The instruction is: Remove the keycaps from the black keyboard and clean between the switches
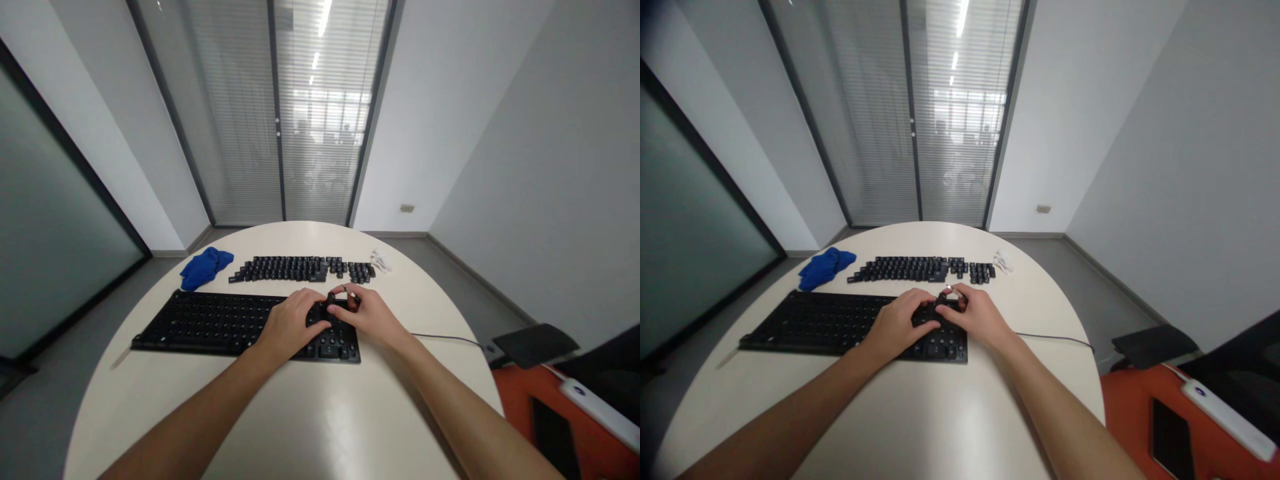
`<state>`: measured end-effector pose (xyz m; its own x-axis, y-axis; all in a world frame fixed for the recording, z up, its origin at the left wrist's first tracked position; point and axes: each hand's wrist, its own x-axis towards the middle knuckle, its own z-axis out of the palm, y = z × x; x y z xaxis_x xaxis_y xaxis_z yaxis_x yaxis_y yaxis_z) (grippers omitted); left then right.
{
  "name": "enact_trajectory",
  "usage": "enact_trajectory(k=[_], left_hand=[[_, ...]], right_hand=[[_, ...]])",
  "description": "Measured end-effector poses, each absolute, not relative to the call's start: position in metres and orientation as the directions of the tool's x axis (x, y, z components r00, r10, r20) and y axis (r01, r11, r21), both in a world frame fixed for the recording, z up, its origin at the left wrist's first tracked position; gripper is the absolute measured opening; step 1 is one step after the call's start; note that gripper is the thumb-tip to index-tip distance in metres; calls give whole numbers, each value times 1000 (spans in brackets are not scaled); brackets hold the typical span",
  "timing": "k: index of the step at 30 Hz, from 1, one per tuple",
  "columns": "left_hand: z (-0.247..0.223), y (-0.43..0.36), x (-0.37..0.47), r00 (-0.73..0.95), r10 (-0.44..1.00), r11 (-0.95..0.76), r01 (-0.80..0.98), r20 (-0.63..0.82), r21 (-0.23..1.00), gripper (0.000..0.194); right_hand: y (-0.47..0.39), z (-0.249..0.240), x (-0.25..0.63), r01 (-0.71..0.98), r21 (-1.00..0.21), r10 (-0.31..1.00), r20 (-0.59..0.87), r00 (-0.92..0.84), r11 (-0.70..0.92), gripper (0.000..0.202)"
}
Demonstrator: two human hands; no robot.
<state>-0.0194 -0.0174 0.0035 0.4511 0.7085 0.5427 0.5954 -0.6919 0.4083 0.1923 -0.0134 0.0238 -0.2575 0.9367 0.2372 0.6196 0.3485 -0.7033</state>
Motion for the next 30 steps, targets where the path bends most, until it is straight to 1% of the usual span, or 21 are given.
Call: enact_trajectory(k=[2, 5, 7, 10, 13, 18, 22, 30], left_hand=[[3, -17, -19, 470, 724, -679, 613, 505, 404, 39], [2, -18, -19, 479, 738, -668, 618, 475, 415, 37], [2, -18, -19, 477, 747, -660, 620, 464, 425, 36], [2, -18, -19, 475, 756, -650, 624, 450, 434, 35], [1, -19, -19, 476, 759, -648, 625, 445, 436, 34], [1, -19, -19, 475, 755, -652, 620, 452, 436, 35], [1, -18, -19, 479, 759, -647, 623, 440, 439, 34], [-3, -18, -20, 478, 753, -654, 620, 452, 433, 33]], right_hand=[[-6, 26, 210, 671, -663, 941, 280, -188, 331, 45], [7, 26, 246, 785, -565, 940, 336, -64, 255, 49], [15, 23, 270, 847, -504, 946, 325, 3, 170, 47], [25, 16, 293, 902, -429, 960, 272, 70, 55, 46], [29, 11, 297, 922, -387, 975, 215, 62, 27, 45], [30, 8, 289, 931, -361, 983, 186, 8, 61, 43], [32, 5, 286, 934, -352, 982, 187, 5, 62, 44], [35, 2, 287, 922, -379, 981, 193, -5, 79, 39]])
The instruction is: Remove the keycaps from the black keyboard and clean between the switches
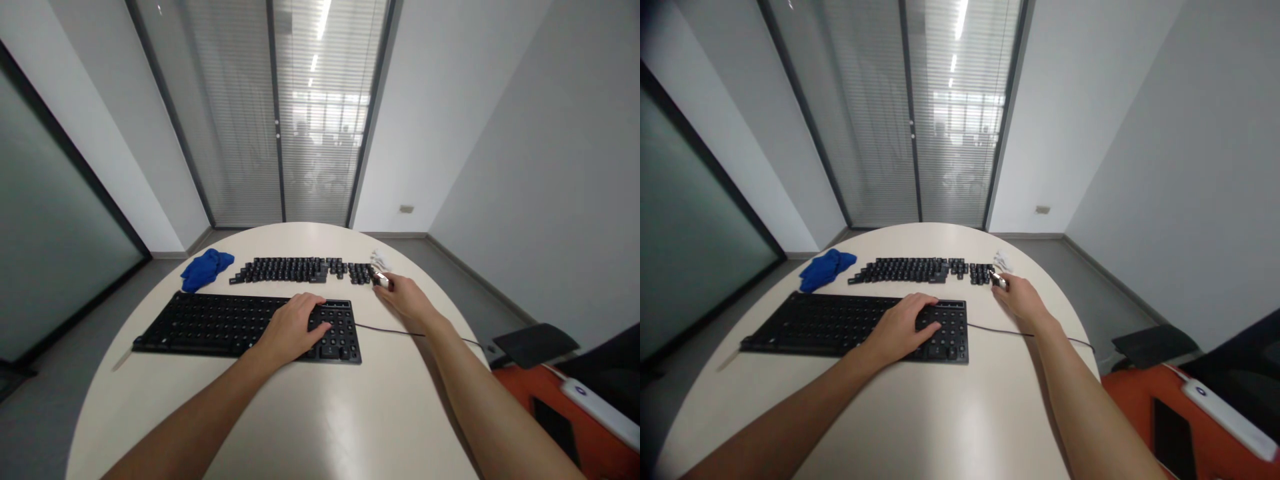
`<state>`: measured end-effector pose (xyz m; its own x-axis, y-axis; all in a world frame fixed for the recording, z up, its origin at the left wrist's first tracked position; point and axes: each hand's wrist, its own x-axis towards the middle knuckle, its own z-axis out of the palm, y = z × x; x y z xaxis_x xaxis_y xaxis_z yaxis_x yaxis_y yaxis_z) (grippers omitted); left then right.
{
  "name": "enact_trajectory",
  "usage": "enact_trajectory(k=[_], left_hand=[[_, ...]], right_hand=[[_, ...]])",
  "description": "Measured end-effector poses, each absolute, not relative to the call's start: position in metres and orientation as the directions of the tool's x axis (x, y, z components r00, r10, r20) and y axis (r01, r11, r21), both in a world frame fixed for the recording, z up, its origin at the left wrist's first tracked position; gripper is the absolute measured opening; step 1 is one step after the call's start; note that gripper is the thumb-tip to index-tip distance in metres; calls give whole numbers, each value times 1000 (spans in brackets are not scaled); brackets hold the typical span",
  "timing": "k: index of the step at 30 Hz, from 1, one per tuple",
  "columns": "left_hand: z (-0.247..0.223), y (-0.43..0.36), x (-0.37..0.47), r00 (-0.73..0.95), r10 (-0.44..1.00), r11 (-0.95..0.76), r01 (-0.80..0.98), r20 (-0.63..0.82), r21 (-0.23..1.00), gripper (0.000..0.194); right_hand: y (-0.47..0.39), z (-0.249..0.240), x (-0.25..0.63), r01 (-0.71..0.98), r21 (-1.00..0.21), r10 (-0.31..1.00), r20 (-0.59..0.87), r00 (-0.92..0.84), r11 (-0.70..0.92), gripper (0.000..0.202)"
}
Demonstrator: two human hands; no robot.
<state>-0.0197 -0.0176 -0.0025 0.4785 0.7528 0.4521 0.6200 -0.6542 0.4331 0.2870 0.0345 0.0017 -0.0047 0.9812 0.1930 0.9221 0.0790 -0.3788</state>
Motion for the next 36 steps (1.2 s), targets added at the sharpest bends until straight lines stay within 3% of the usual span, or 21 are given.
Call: enact_trajectory(k=[5, 9, 27, 36], left_hand=[[-2, -17, -19, 476, 755, -651, 620, 450, 437, 33], [-2, -18, -19, 478, 757, -649, 622, 445, 437, 32], [-1, -18, -19, 481, 766, -639, 638, 426, 430, 32], [1, -19, -20, 496, 769, -638, 639, 404, 431, 27]], right_hand=[[33, 4, 288, 904, -427, 973, 215, 80, 20, 48], [35, 4, 287, 903, -424, 966, 197, 167, -70, 42], [38, 1, 286, 944, -290, 972, 123, 199, -157, 41], [35, 4, 285, 932, -325, 970, 122, 209, -160, 43]])
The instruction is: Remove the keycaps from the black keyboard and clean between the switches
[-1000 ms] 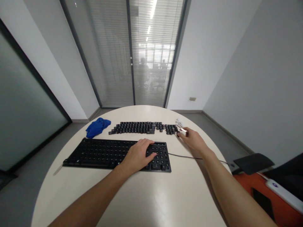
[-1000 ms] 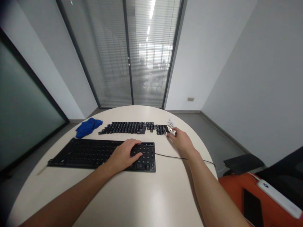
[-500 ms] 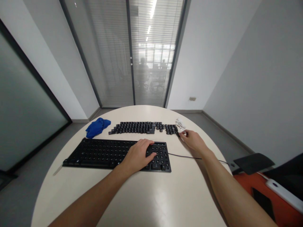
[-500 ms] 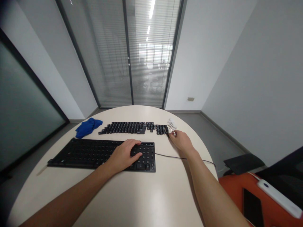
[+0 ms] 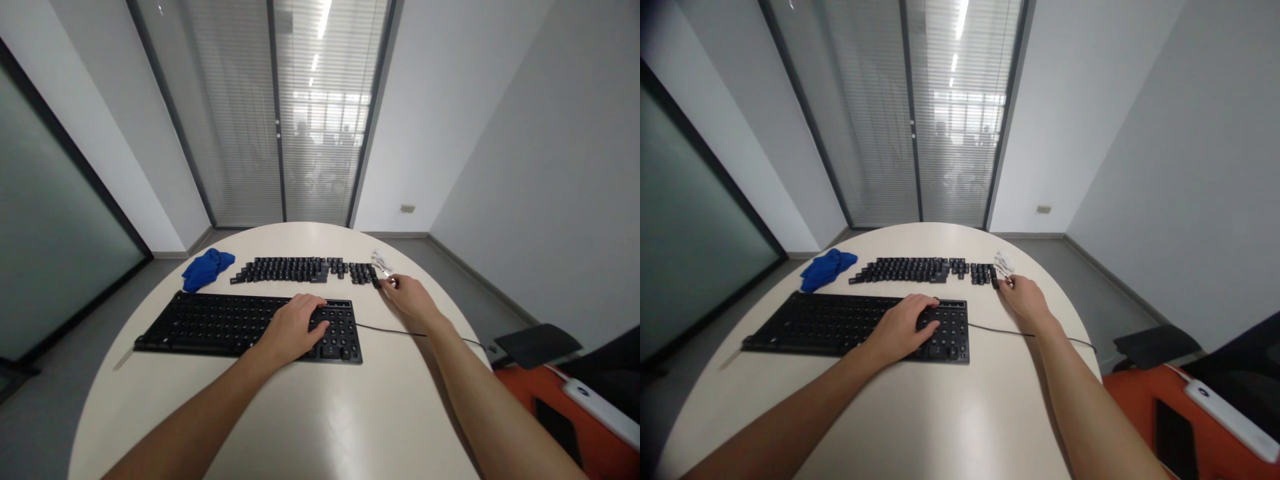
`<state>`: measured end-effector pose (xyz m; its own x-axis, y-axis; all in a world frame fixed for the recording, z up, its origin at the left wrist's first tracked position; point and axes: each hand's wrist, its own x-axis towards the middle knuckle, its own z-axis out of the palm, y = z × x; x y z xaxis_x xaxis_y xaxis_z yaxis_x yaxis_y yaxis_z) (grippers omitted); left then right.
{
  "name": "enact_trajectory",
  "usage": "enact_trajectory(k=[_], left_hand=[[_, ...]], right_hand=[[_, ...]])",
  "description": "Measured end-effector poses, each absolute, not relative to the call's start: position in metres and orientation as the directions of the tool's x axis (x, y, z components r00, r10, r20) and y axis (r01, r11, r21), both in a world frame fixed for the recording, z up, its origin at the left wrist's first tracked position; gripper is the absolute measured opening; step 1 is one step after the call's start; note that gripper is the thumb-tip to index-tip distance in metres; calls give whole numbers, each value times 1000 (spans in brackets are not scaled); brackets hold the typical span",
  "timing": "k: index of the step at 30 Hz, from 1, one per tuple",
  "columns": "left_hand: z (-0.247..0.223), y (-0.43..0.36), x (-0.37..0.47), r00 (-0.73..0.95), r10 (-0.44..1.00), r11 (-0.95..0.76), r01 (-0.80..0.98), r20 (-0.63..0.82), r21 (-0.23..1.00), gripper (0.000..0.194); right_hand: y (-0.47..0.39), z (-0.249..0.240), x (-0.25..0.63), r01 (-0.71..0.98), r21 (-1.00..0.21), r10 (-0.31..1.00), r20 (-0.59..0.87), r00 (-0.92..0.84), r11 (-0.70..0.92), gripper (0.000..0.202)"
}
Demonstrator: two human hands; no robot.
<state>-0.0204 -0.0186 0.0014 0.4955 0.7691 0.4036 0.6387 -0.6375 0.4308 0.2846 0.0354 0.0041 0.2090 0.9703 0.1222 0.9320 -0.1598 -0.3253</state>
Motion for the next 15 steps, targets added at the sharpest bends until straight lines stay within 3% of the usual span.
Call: enact_trajectory(k=[6, 11, 13, 15], left_hand=[[9, -12, -34, 623, 697, -714, 555, 355, 426, 27], [13, -12, -40, 679, 642, -758, 496, 356, 423, 27], [14, -14, -40, 701, 619, -777, 481, 354, 407, 35], [13, -16, -40, 719, 604, -790, 484, 343, 376, 45]], right_hand=[[30, 15, 278, 896, -436, 954, 228, 196, -81, 51], [12, 30, 251, 796, -552, 911, 413, 2, 248, 56], [1, 34, 236, 700, -626, 912, 400, -90, 344, 60], [-10, 36, 223, 559, -746, 932, 290, -216, 361, 59]])
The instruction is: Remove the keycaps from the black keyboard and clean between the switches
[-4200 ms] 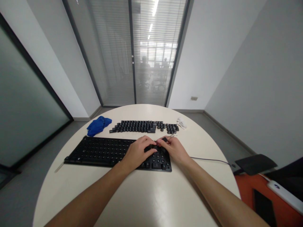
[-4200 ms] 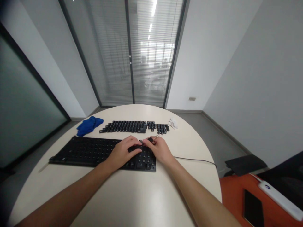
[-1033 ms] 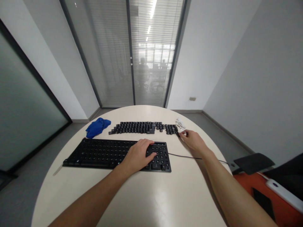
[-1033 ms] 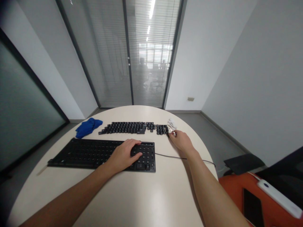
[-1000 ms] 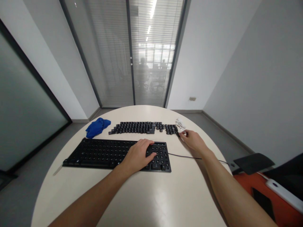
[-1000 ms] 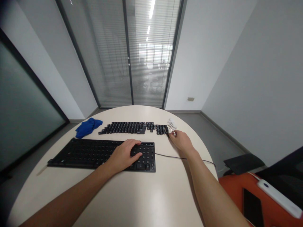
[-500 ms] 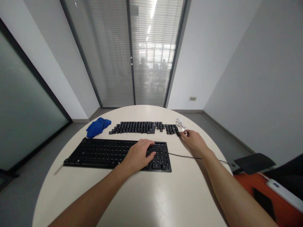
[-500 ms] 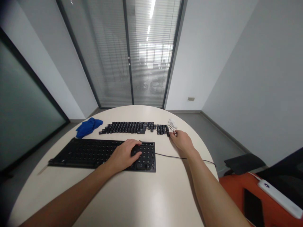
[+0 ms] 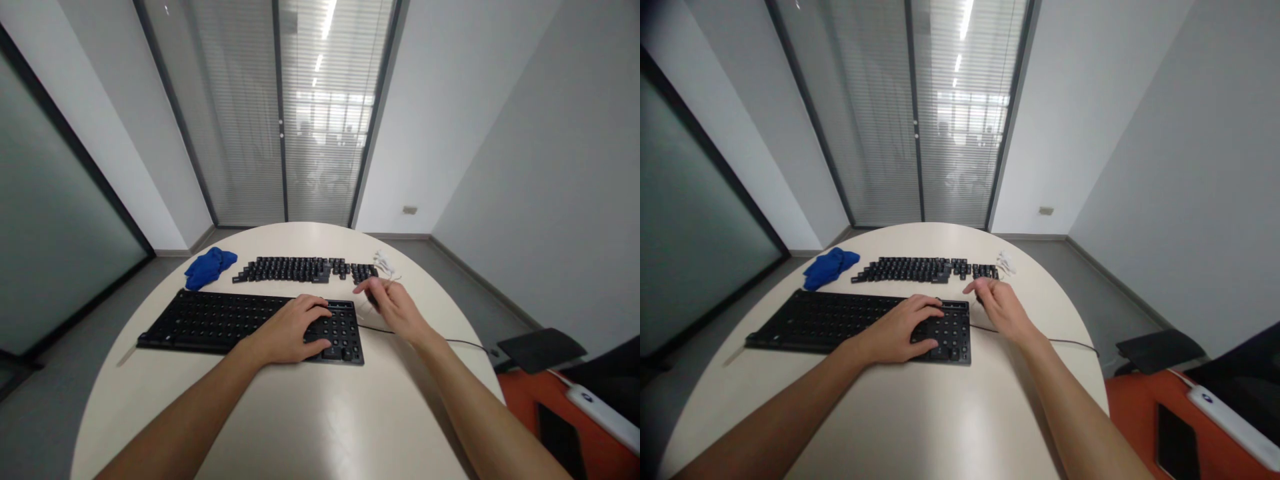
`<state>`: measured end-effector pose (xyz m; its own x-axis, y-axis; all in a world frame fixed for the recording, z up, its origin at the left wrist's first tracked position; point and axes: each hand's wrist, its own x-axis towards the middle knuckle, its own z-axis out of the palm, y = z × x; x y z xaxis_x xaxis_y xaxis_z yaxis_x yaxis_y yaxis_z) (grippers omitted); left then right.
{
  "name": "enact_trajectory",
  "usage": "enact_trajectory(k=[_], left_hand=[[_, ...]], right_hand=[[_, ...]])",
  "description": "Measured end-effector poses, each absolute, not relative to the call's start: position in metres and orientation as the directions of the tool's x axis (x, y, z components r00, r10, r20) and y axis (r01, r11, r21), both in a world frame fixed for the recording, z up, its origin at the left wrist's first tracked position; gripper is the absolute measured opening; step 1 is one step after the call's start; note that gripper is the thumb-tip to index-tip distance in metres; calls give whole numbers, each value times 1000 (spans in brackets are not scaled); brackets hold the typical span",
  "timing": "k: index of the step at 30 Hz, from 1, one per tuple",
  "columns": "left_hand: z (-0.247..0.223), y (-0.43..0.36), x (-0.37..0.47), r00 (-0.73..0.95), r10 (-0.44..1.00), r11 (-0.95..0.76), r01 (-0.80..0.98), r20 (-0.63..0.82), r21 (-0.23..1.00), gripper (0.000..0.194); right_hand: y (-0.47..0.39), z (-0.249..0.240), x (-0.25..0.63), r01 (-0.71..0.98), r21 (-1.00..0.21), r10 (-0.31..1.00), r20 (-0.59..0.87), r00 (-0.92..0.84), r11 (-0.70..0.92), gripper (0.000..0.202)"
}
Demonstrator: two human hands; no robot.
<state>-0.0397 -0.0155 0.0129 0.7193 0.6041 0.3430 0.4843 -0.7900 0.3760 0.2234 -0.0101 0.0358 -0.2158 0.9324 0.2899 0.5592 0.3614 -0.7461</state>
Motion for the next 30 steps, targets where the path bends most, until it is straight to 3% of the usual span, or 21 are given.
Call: enact_trajectory(k=[3, 7, 18, 24, 27, 30], left_hand=[[11, -15, -40, 722, 611, -788, 515, 325, 338, 53], [12, -14, -41, 722, 627, -771, 522, 293, 364, 48], [11, -14, -41, 717, 625, -771, 505, 309, 388, 49], [11, -15, -41, 708, 624, -772, 495, 330, 398, 45], [11, -15, -41, 708, 623, -773, 490, 333, 404, 48], [11, -15, -41, 710, 622, -773, 490, 330, 403, 48]], right_hand=[[-22, 35, 211, 420, -860, 898, 92, -430, 289, 48], [-26, 33, 207, 408, -873, 840, 2, -543, 266, 41], [-30, 38, 203, 477, -825, 811, -39, -583, 304, 39], [-35, 45, 196, 462, -750, 729, 38, -683, 473, 39], [-36, 50, 199, 462, -690, 703, 97, -704, 558, 30], [-36, 52, 204, 471, -708, 725, 83, -684, 526, 20]])
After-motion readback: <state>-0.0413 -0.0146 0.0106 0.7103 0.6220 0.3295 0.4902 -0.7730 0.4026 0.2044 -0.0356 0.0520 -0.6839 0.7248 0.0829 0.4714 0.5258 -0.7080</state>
